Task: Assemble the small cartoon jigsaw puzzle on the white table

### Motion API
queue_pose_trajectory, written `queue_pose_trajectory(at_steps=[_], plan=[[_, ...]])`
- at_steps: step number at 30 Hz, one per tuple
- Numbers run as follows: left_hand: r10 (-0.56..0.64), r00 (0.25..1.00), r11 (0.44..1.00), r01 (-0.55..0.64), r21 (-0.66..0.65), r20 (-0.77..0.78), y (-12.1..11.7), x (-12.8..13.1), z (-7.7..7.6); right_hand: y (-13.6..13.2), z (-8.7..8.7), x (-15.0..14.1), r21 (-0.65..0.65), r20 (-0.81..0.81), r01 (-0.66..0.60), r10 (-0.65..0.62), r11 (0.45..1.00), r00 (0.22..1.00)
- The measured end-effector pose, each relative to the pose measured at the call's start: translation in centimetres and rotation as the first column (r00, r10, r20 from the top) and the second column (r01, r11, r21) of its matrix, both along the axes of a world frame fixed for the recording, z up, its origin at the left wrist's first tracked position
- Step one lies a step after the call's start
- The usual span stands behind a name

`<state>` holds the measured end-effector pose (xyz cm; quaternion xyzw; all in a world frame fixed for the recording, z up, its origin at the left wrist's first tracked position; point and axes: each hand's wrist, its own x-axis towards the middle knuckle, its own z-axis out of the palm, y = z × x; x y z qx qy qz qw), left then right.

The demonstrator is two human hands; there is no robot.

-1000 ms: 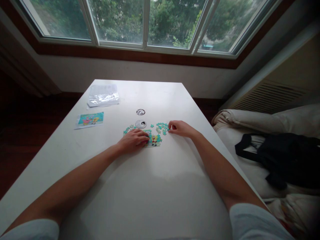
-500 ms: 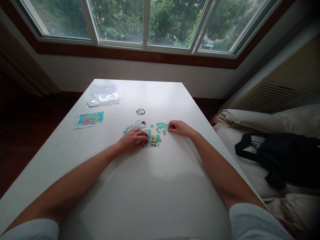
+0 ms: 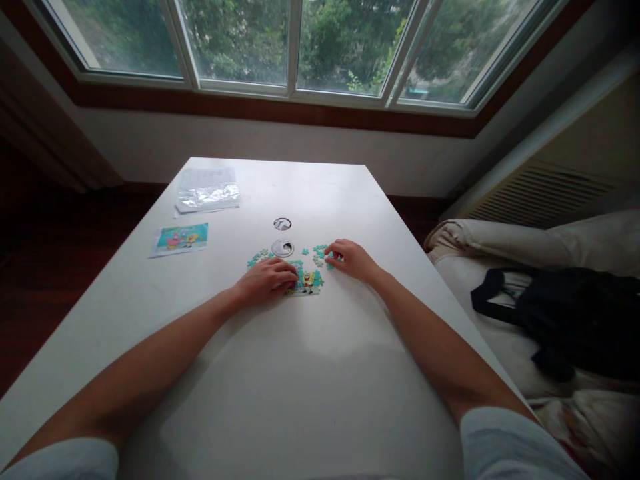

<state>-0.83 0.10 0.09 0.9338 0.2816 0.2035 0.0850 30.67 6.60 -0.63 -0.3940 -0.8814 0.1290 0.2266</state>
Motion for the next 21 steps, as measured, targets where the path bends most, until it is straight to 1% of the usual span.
queue_pose_trajectory(at_steps=[4, 7, 14, 17, 21], plan=[[-0.002, 1.0, 1.0, 0.002, 0.003, -0.001, 0.0, 0.0, -0.1, -0.6, 0.1, -1.0, 0.028, 0.06, -0.051, 0.049, 0.998, 0.997], [0.0, 1.0, 1.0, 0.0, 0.0, 0.001, 0.0, -0.1, -0.1, -0.9, 0.1, -1.5, 0.031, 0.093, -0.055, 0.052, 0.998, 0.994], [0.002, 1.0, 1.0, -0.002, -0.003, 0.018, -0.2, -0.1, 0.1, -1.4, 0.4, -2.2, 0.01, 0.137, 0.008, -0.01, 1.0, 0.991], [0.0, 1.0, 1.0, 0.0, -0.004, 0.026, -0.2, -0.1, 0.1, -1.5, 0.4, -2.3, 0.035, 0.153, 0.02, -0.025, 0.999, 0.988], [0.004, 1.0, 1.0, -0.004, -0.015, 0.021, -0.1, -0.1, 0.0, -1.4, 0.0, -2.3, 0.083, 0.135, 0.035, -0.046, 0.996, 0.99]])
